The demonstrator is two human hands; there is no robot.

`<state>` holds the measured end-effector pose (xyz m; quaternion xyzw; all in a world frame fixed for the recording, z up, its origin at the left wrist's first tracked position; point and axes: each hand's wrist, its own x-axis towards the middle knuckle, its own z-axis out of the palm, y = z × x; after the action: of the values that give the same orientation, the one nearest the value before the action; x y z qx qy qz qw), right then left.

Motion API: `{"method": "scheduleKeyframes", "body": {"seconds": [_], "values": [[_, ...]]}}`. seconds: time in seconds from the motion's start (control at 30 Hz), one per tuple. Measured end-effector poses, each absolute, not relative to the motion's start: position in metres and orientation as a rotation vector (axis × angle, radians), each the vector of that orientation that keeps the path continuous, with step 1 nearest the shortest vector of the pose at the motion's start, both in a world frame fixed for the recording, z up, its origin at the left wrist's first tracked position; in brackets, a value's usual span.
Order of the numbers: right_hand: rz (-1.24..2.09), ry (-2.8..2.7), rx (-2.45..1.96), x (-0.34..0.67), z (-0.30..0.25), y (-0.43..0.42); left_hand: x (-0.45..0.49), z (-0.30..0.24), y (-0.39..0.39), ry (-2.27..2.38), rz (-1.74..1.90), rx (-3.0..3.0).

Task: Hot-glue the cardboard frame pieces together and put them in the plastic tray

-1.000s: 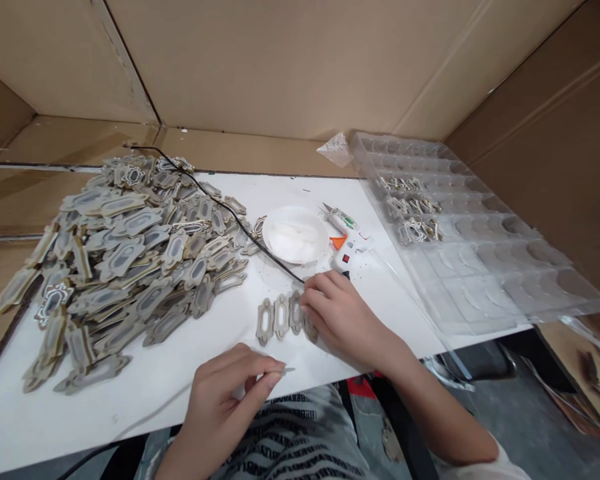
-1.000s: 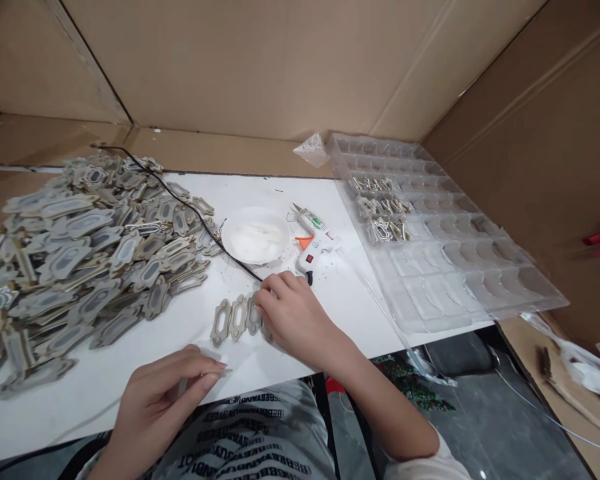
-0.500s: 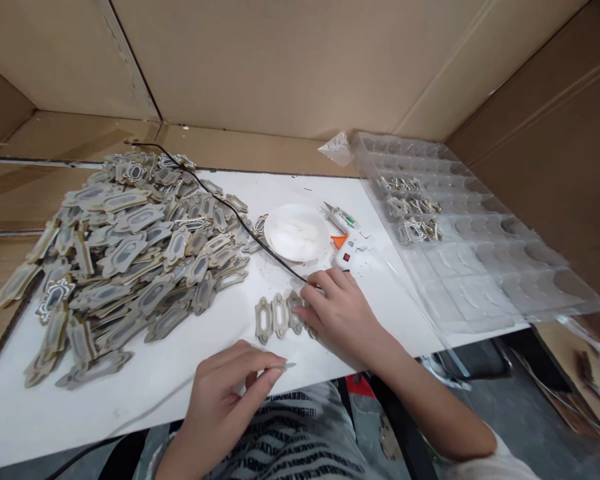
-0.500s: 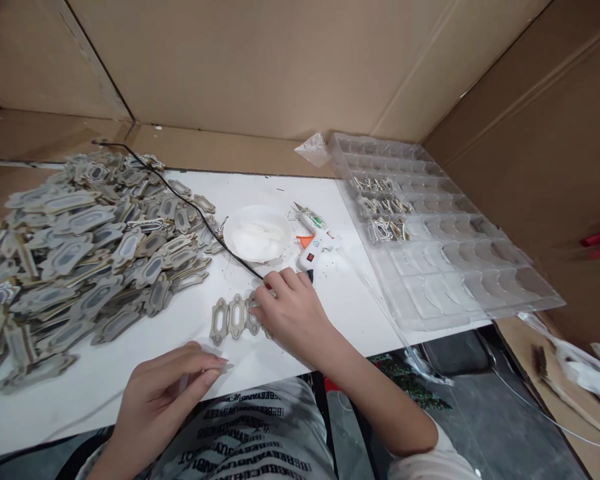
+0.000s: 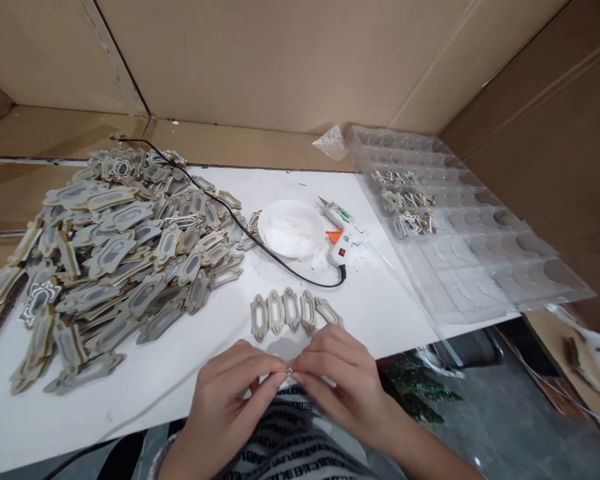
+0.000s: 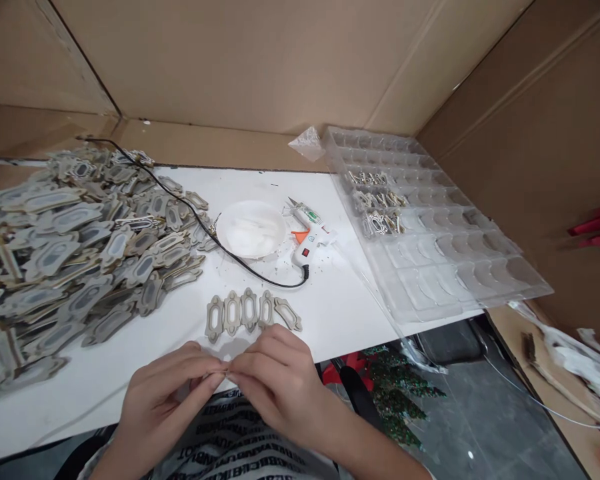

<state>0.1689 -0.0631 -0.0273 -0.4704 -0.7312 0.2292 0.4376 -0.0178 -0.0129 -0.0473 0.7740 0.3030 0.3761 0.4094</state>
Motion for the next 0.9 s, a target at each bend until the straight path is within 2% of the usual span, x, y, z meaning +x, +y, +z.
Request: {"method": "scheduleKeyframes", "body": {"seconds": [0.1, 0.27, 0.47, 0.9], "values": [[0.607, -1.756, -1.253, 0.181, -0.025, -0.058, -0.017, -0.050, -0.013, 0.798, 0.960, 1.943], [0.417, -1.900, -1.507, 0.213, -0.017, -0.036, -0.016, -0.050, -0.012, 0.891, 0.914, 1.937], [0.429, -2.207, -1.556, 0.222, -0.018, -0.018, -0.015, -0.046, -0.012, 0.913, 0.869, 1.942], [0.374, -2.328, -1.585, 0.217, -0.022, -0.010, -0.018, -0.049, -0.013, 0.914, 0.876, 1.958]]}}
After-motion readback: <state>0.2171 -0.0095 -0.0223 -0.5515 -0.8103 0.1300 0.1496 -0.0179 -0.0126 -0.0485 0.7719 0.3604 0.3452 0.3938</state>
